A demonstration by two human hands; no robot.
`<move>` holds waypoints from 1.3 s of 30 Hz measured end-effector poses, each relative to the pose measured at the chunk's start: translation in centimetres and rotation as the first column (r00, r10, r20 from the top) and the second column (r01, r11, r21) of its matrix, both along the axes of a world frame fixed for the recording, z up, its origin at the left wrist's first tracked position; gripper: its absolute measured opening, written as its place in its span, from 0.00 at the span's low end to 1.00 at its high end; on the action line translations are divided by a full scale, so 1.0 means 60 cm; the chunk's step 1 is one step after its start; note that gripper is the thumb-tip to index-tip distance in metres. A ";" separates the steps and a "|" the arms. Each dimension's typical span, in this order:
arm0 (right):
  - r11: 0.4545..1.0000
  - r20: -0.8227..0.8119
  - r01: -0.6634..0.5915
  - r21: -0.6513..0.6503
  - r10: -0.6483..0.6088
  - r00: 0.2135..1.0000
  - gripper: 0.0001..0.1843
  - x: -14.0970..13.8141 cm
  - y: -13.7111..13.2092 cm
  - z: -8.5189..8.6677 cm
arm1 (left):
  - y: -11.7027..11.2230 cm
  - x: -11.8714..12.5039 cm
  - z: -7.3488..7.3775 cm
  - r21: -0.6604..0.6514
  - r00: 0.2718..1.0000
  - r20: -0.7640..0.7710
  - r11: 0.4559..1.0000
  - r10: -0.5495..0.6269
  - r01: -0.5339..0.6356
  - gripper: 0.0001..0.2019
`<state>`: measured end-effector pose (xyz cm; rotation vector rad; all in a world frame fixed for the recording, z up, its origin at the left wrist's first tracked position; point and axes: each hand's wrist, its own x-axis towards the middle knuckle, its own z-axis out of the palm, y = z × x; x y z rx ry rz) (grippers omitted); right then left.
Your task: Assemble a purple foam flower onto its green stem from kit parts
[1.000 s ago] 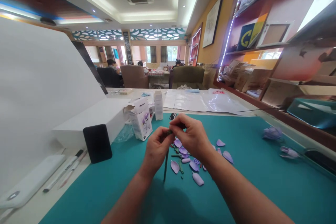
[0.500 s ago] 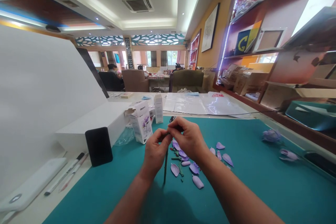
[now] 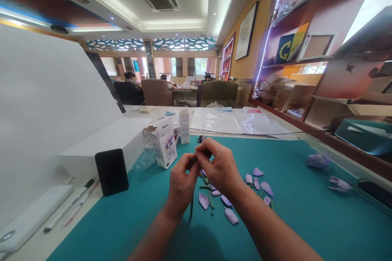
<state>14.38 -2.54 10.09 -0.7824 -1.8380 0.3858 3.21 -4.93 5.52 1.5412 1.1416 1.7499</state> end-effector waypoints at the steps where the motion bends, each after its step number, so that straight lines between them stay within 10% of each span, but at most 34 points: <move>1: 1.000 -0.010 -0.014 -0.015 0.014 1.000 0.05 0.001 0.001 0.000 | 0.000 0.000 -0.003 -0.027 0.996 0.059 0.997 -0.070 0.071 0.09; 5: 0.993 -0.105 -0.078 -0.094 0.068 0.992 0.03 0.004 0.011 -0.005 | -0.003 -0.001 -0.016 -0.112 0.953 0.213 0.964 -0.215 0.243 0.15; 26: 0.863 -0.469 -0.380 -0.332 0.198 0.860 0.08 0.024 0.029 -0.025 | -0.012 0.019 -0.007 -0.253 0.909 0.333 0.904 -0.252 0.344 0.16; 33: 0.873 -0.531 -0.358 -0.331 0.141 0.835 0.12 0.038 0.043 -0.033 | 0.012 0.018 0.006 -0.285 0.948 0.136 0.905 -0.288 0.315 0.12; 39: 0.863 -0.421 -0.273 -0.424 0.079 0.904 0.13 0.073 0.056 -0.077 | 0.032 -0.005 0.015 -0.339 0.880 -0.360 0.922 -0.310 0.186 0.14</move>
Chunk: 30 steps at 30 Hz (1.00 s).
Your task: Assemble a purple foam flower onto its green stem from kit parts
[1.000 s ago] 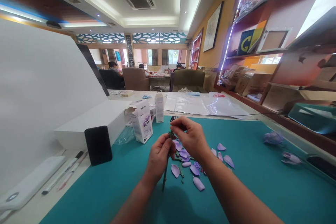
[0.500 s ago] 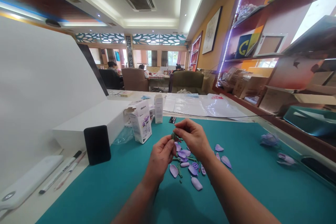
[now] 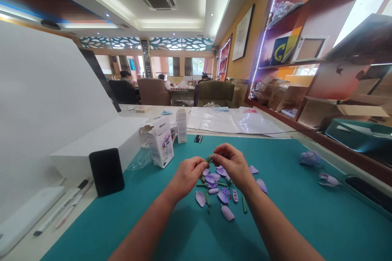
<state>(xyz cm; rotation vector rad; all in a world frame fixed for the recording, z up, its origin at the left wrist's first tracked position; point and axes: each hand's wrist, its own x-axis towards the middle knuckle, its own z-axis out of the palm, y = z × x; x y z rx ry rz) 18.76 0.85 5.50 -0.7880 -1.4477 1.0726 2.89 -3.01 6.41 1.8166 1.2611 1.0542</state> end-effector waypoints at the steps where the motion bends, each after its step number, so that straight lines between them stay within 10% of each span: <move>1: 1.000 0.057 -0.012 -0.011 0.013 0.998 0.13 0.007 0.000 -0.011 | 0.001 -0.004 -0.002 0.013 0.996 -0.090 1.000 -0.015 0.016 0.14; 4: 0.996 0.323 -0.007 0.085 -0.021 0.946 0.10 0.026 -0.005 -0.037 | 0.004 -0.012 -0.014 0.032 0.945 -0.321 0.996 -0.065 0.079 0.16; 8: 0.945 0.717 -0.104 0.310 -0.161 0.678 0.10 0.043 -0.019 -0.061 | 0.007 -0.019 -0.038 0.012 0.846 -0.513 0.983 -0.149 0.181 0.16; 13: 0.912 0.872 -0.229 0.341 -0.215 0.441 0.12 0.053 -0.024 -0.108 | 0.010 -0.024 -0.070 0.007 0.719 -0.676 0.975 -0.160 0.223 0.14; 30: 0.981 0.785 -0.159 0.111 0.012 0.620 0.13 0.049 -0.034 -0.126 | 0.012 -0.015 -0.100 0.175 0.536 -0.844 0.927 -0.034 0.333 0.13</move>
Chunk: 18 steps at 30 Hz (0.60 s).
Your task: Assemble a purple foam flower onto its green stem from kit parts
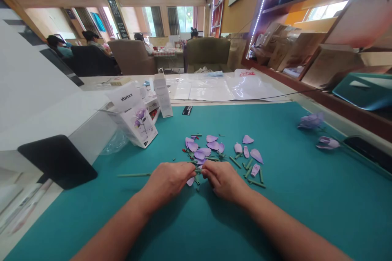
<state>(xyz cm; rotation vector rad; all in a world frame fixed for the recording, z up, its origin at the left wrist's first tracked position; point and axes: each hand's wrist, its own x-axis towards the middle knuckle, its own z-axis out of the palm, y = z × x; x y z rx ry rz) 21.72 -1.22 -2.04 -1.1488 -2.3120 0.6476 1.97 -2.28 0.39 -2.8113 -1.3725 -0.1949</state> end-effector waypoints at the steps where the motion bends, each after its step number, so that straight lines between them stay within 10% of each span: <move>1: 1.000 -0.008 -0.002 -0.022 0.002 1.000 0.13 0.000 -0.001 0.001 | -0.001 0.000 -0.001 0.008 1.000 -0.001 1.000 -0.006 0.006 0.12; 18: 0.952 -0.272 -0.026 -0.304 -0.061 0.960 0.15 0.008 0.007 0.029 | -0.002 0.000 0.019 -0.123 0.983 0.107 0.983 0.148 -0.134 0.16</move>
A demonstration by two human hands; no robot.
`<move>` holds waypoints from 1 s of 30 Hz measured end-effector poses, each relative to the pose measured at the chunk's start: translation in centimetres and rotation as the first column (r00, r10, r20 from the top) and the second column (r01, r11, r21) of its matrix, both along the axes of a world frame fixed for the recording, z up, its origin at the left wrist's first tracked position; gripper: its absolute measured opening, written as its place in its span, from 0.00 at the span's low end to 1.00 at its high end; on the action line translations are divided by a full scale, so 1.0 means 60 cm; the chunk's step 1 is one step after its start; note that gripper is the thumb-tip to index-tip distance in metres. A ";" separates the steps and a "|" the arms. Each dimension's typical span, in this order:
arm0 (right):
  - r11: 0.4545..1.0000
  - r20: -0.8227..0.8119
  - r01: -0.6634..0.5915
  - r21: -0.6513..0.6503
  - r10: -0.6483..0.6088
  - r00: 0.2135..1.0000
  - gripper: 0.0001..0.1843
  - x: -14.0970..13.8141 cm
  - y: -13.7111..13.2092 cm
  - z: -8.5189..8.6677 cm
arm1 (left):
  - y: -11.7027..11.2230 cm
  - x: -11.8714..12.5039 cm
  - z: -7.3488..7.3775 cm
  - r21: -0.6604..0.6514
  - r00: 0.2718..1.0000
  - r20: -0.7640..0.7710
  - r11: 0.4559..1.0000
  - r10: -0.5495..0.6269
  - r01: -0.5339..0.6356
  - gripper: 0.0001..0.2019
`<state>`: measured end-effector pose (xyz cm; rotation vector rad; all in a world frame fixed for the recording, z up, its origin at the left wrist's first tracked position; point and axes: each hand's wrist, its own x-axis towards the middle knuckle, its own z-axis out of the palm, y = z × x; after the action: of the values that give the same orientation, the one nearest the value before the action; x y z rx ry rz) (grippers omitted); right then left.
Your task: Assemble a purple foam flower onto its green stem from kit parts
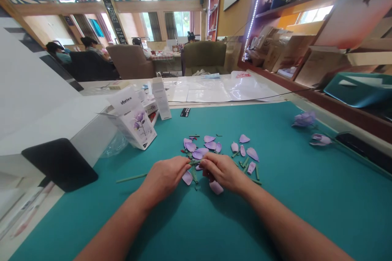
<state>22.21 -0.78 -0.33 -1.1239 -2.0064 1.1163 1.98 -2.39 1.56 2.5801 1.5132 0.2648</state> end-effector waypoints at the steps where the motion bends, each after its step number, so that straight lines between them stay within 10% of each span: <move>1: 1.000 0.008 -0.001 0.019 0.001 1.000 0.14 -0.001 -0.001 -0.001 | 0.000 0.001 0.000 -0.006 1.000 0.000 1.000 -0.006 0.006 0.16; 19: 0.973 0.142 -0.024 0.229 -0.009 0.990 0.14 -0.006 0.000 0.000 | 0.000 0.011 -0.003 -0.200 0.966 0.259 0.977 -0.020 0.074 0.16; 25: 0.903 0.011 0.397 0.168 -0.404 0.915 0.14 0.087 0.049 0.018 | 0.001 0.008 -0.004 -0.193 0.974 0.228 0.980 -0.003 0.048 0.18; 30: 0.868 0.127 0.456 0.199 -0.484 0.866 0.13 0.125 0.076 0.004 | 0.003 0.010 0.000 -0.227 0.981 0.193 0.974 0.022 0.023 0.18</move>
<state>29.70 3.80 -0.12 -1.5586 -1.7610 0.6075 2.56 -2.21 1.53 2.3031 1.3863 0.3132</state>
